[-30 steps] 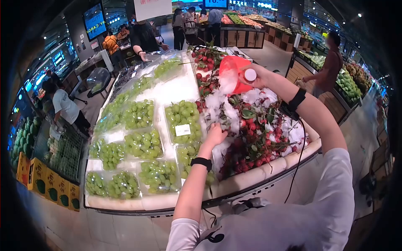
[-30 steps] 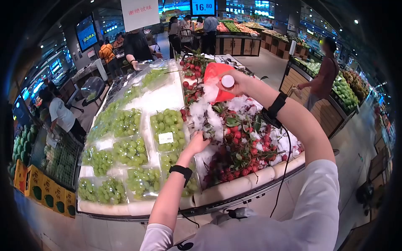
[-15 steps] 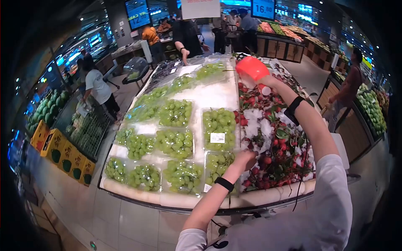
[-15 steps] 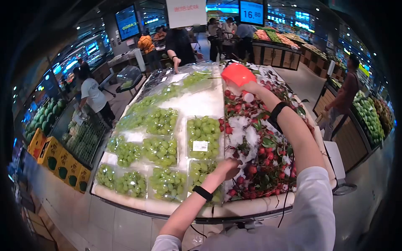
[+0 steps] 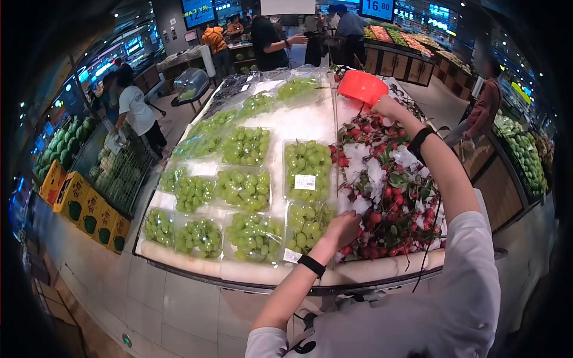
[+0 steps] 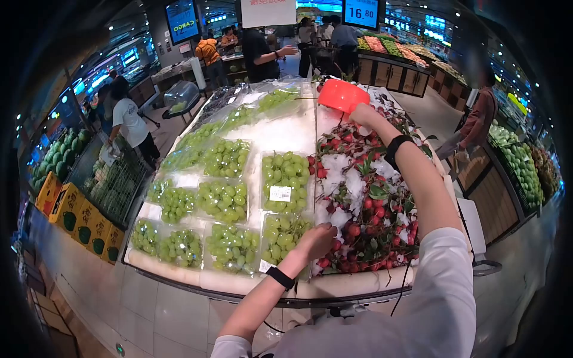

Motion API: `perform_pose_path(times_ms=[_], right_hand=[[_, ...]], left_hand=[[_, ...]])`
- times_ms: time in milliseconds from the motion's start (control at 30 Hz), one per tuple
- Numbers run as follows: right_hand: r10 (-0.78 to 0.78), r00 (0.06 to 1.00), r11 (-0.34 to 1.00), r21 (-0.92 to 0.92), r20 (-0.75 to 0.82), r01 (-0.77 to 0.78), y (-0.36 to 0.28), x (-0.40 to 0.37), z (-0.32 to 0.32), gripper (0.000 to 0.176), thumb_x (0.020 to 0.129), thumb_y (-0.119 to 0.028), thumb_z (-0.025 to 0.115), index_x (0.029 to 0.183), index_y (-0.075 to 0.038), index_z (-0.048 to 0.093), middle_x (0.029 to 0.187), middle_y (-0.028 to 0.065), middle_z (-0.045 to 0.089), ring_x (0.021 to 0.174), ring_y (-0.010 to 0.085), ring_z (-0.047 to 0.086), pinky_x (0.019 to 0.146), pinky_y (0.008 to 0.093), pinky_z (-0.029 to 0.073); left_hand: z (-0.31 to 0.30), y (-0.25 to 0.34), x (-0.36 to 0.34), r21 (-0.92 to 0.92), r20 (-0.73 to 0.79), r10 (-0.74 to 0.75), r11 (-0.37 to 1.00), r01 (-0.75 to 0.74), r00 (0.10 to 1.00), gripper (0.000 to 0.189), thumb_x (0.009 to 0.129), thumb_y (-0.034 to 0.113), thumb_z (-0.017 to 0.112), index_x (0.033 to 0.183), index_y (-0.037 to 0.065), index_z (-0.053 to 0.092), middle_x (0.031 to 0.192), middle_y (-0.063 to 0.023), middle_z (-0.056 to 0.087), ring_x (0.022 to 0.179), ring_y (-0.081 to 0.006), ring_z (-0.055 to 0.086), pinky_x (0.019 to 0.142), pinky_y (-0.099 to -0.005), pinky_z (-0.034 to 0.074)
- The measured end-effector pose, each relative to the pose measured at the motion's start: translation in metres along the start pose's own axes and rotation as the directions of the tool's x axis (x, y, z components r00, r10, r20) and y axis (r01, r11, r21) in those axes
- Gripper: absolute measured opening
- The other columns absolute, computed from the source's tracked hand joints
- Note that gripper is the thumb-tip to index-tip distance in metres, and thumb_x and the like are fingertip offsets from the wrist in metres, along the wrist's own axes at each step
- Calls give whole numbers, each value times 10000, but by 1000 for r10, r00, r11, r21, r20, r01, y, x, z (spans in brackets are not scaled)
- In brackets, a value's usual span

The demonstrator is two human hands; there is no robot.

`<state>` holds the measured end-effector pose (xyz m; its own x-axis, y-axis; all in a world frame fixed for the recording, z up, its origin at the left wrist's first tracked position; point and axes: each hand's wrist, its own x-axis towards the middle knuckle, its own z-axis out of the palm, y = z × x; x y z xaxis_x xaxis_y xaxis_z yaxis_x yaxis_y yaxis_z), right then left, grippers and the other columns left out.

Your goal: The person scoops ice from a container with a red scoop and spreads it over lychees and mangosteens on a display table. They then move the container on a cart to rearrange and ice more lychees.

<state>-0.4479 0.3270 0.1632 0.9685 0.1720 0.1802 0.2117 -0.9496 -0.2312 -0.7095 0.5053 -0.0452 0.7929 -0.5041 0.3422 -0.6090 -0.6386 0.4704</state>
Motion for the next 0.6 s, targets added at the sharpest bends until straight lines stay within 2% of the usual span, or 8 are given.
perform_pose_path(times_ms=[67,167,200,233,300,467,533,600], right_hand=[[89,992,993,65,86,-95,-4,-9,-3,377,653,-258,671,802,83,611,805,254,620,759,344,625,654,388,493],[-91,983,993,-94,-159,76,25,-10,12,333,684,-240,611,838,56,602,811,255,611,788,372,611,695,425,499],[-233,965,970,-107,-122,220,11,-32,-3,346,680,-225,615,847,77,584,812,257,609,795,381,605,696,423,494],[-190,964,979,-110,-185,172,36,-21,8,359,673,-220,621,888,65,580,819,246,611,800,377,603,698,415,487],[-43,999,998,47,16,43,28,-46,-13,402,670,-195,625,982,39,529,833,214,615,802,340,608,712,402,469],[-146,964,986,-111,-222,124,53,-88,-5,490,726,-235,591,1114,21,435,990,264,563,949,400,544,813,433,426],[-32,998,999,-18,47,33,39,-107,-34,591,730,-244,598,1216,38,415,989,278,564,970,397,548,811,397,432],[-71,992,997,-22,-109,68,61,-116,-21,618,729,-234,600,1246,33,392,955,276,572,938,394,561,795,391,437]], left_hand=[[4,2,0,-10,-55,20,1000,-20,998,158,723,44,518,880,22,516,870,-165,514,677,-325,585,601,-377,495],[26,-2,-8,-13,-207,97,995,-101,974,207,719,79,547,923,52,536,896,-141,525,689,-304,585,599,-387,491],[42,-6,-7,-8,-140,64,998,-65,988,225,720,99,555,941,57,540,907,-133,531,741,-295,584,642,-392,485],[51,-14,-6,0,-74,33,999,-33,997,243,722,118,564,958,63,544,918,-125,537,792,-285,583,685,-397,478],[36,-2,-7,100,63,49,993,-55,997,199,735,121,550,928,74,565,942,-113,555,982,-260,535,889,-362,403],[32,10,-16,86,-265,154,987,-136,952,99,725,97,533,806,52,570,871,-88,543,1023,-256,496,974,-412,339],[11,25,-21,54,-398,209,977,-204,893,108,757,112,533,846,55,555,768,-77,543,882,-243,537,922,-398,373],[8,31,-18,50,-521,228,970,-237,823,225,747,105,539,967,59,526,671,-54,534,746,-239,554,840,-380,410]])
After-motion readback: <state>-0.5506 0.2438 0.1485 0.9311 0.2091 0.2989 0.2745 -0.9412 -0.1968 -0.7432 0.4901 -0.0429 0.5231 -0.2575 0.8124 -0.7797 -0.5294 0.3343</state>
